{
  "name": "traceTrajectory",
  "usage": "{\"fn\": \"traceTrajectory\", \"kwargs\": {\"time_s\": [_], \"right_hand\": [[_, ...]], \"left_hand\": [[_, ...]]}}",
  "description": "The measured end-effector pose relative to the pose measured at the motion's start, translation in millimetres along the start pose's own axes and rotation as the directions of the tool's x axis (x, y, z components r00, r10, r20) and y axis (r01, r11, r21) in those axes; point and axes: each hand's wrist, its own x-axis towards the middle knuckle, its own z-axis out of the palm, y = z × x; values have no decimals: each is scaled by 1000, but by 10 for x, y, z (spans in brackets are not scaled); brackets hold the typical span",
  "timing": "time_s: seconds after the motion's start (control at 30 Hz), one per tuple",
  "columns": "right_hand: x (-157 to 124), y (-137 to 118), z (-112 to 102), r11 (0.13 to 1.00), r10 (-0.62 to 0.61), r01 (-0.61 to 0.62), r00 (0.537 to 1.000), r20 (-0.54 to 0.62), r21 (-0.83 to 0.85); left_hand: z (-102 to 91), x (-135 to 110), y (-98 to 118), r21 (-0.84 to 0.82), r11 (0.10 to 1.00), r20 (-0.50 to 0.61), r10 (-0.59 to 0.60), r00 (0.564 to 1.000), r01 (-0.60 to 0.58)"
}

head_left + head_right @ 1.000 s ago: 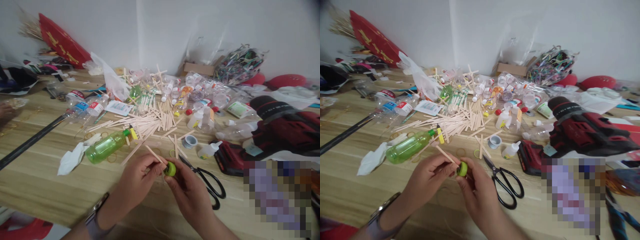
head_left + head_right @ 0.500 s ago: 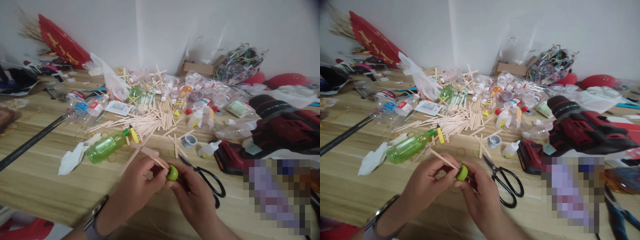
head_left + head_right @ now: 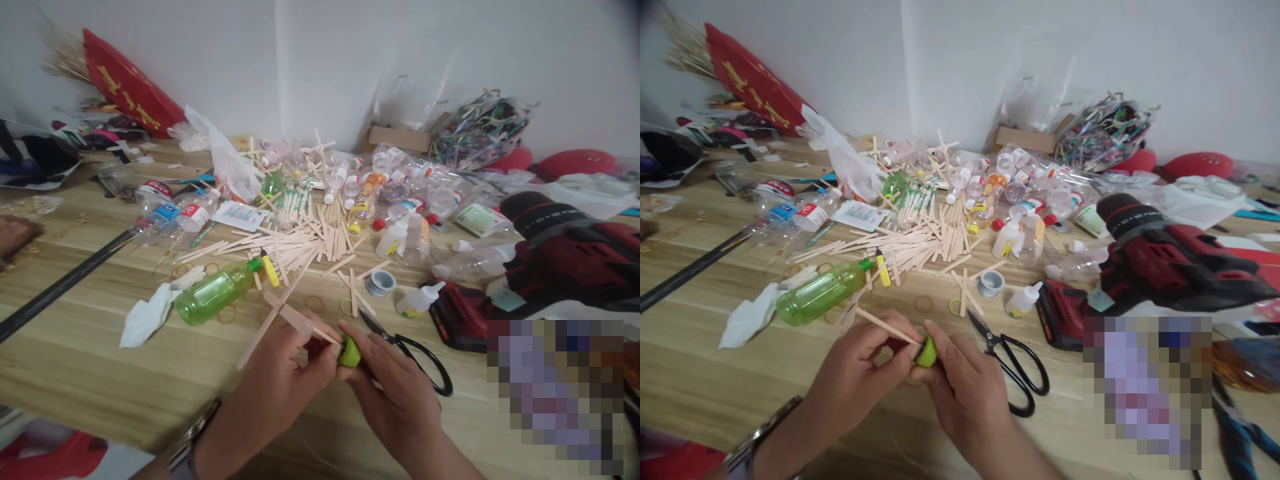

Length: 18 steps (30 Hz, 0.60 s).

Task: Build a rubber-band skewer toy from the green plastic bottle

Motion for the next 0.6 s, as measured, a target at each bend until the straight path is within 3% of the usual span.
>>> {"fn": "traceTrajectory", "kwargs": {"time_s": [0.37, 0.6], "right_hand": [[24, 29, -5, 998, -20, 22, 999, 28, -67], [41, 41, -45, 1000, 9, -9, 1000, 29, -25]], "left_hand": [[-63, -44, -26, 29, 997, 28, 71, 997, -71], [-41, -50, -25, 78, 996, 7, 36, 999, -37]]}}
